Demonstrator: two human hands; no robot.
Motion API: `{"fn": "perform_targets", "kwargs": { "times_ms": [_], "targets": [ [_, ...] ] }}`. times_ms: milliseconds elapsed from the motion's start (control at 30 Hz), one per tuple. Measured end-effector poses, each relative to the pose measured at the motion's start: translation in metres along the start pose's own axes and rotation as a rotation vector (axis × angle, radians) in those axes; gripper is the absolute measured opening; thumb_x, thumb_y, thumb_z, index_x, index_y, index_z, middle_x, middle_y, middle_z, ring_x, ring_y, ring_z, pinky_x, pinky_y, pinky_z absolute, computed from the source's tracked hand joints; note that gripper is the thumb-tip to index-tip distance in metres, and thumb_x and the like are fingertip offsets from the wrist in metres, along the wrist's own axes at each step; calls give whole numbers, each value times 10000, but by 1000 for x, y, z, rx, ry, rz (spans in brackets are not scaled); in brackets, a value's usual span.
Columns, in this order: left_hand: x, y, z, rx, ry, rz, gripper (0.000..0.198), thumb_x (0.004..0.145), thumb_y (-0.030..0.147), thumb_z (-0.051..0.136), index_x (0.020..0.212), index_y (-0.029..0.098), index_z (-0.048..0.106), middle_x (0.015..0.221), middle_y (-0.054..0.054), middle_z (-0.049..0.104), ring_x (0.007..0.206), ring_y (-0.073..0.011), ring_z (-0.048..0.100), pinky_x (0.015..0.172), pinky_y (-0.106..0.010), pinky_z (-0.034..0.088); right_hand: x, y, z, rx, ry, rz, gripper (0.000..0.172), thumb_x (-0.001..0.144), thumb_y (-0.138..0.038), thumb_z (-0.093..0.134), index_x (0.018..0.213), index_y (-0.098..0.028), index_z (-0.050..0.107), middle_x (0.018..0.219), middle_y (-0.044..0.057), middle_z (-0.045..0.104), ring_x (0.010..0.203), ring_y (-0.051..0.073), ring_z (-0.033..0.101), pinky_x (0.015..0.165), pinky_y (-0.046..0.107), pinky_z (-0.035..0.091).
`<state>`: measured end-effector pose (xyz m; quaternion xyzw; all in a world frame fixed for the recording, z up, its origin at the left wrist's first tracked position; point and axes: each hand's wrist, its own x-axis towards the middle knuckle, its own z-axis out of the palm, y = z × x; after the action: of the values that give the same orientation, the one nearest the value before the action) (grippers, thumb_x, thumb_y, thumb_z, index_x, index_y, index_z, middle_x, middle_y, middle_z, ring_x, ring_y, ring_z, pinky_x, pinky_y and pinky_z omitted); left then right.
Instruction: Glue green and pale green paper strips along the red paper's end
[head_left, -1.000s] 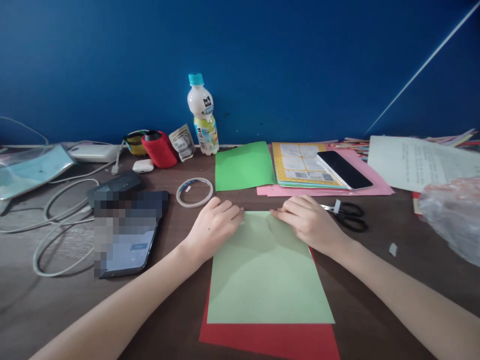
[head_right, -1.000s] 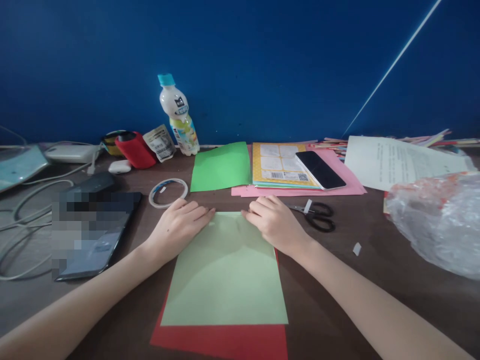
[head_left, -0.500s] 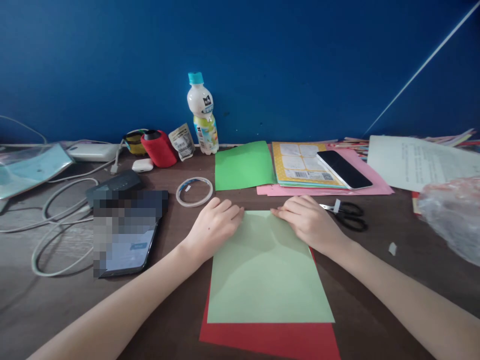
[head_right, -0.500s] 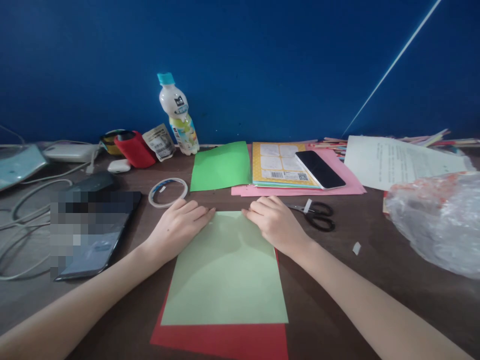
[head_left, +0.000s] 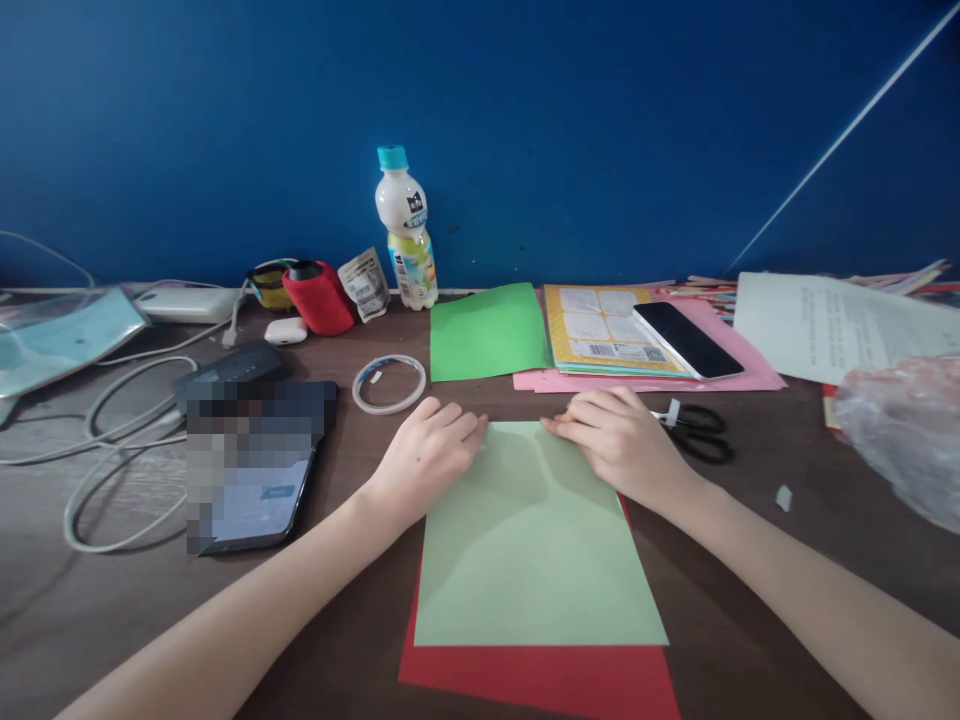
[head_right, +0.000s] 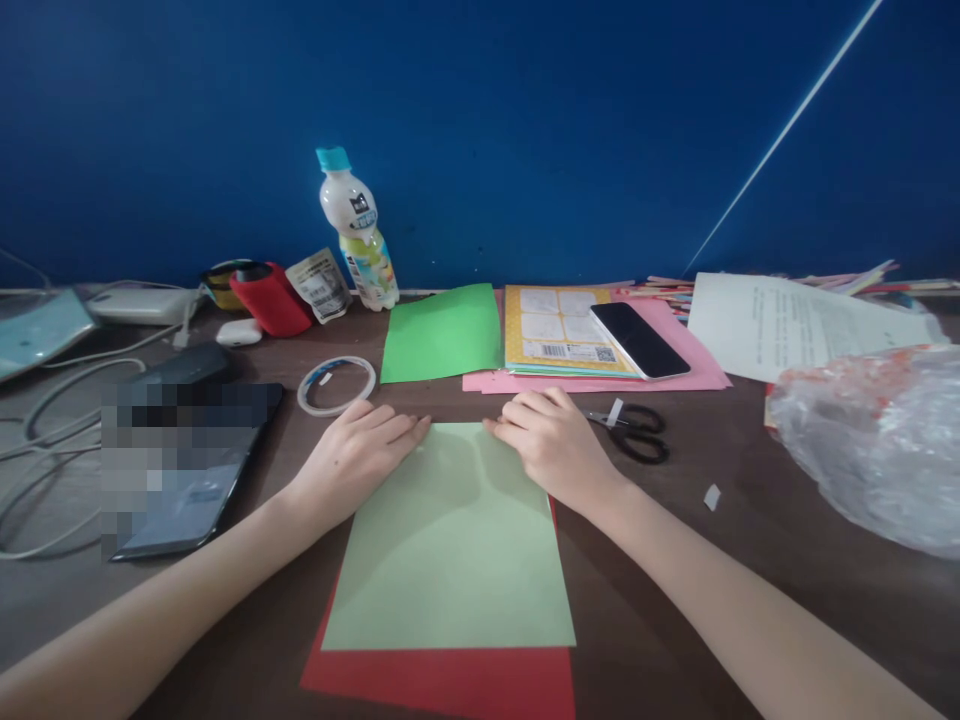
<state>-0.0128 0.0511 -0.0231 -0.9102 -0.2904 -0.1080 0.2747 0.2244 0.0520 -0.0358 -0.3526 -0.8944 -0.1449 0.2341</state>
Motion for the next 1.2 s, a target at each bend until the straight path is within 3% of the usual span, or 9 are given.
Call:
{"fn": "perform_targets", "kwargs": {
  "times_ms": [467,767,1000,1200],
  "targets": [
    [-5,6,-4,84,-81,-35,300,820,6,383,1034,92,574,762,-41,632,619,-139,547,558,-292,365,-3,1,-3,-6,5,31,212,846,-114,477,796,-179,672,668,11,628,754,153,533,654,295,296],
    [-5,7,-4,99,-87,-51,337,805,-15,363,1032,107,580,778,-47,641,626,-137,570,543,-290,378,-8,-10,-7,-165,-8,108,236,780,-43,483,848,-158,677,741,28,673,781,172,565,699,323,317],
    [-6,10,-3,99,-52,-76,322,761,-21,444,1024,92,591,745,-25,641,565,-134,563,511,-284,395,-8,-16,-12,-271,-53,200,214,745,-35,503,702,-149,679,580,12,632,594,156,566,641,320,296],
    [-9,15,-2,100,-9,-112,340,748,-58,439,1024,74,586,880,-63,670,649,-138,617,520,-275,429,-9,-15,-18,-323,-124,252,241,725,-21,488,648,-157,671,539,16,644,496,146,552,604,310,284]
  ]
}}
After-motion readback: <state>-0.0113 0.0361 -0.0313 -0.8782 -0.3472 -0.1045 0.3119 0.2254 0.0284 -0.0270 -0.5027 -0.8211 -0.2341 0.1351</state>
